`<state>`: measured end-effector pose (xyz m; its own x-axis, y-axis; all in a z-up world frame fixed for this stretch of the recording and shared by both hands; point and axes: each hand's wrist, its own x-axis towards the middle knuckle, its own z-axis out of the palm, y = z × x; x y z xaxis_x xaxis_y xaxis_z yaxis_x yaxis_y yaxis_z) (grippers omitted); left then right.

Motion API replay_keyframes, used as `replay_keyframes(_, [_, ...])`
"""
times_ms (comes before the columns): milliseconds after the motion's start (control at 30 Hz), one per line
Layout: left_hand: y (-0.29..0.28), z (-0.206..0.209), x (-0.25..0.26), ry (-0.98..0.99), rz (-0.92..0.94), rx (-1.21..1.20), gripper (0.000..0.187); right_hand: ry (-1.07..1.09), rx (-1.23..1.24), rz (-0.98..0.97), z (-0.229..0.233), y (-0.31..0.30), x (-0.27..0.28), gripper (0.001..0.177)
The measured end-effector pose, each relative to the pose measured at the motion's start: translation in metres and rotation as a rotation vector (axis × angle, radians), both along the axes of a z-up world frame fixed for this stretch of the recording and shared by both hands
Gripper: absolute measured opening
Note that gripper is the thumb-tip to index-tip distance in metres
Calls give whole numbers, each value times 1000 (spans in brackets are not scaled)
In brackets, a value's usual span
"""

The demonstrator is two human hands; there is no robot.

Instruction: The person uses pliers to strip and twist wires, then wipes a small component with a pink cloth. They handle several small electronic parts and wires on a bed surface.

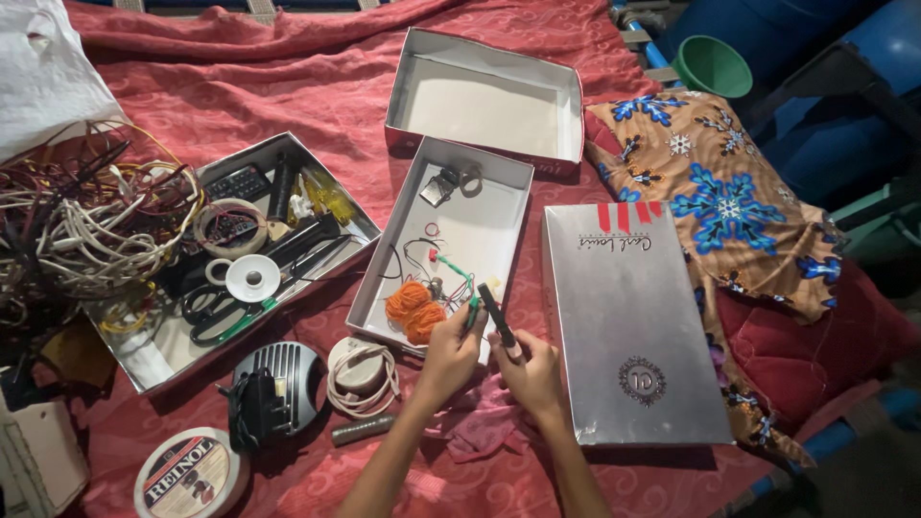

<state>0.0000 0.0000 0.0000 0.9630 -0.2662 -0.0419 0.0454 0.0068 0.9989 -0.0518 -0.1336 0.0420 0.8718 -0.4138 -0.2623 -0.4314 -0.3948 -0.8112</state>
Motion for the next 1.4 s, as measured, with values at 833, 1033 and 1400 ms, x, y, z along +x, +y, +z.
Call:
replay_keyframes(833, [-34, 33, -27, -369, 168, 366, 7, -149, 570, 19, -52, -34, -6, 16])
replay_keyframes(1033, [-30, 28, -84, -493, 86, 212, 24, -97, 837, -443, -2, -52, 9, 11])
replay_keyframes(1400, [-36, 8, -33, 223, 41, -446, 19, -86, 763, -195, 10, -69, -12, 33])
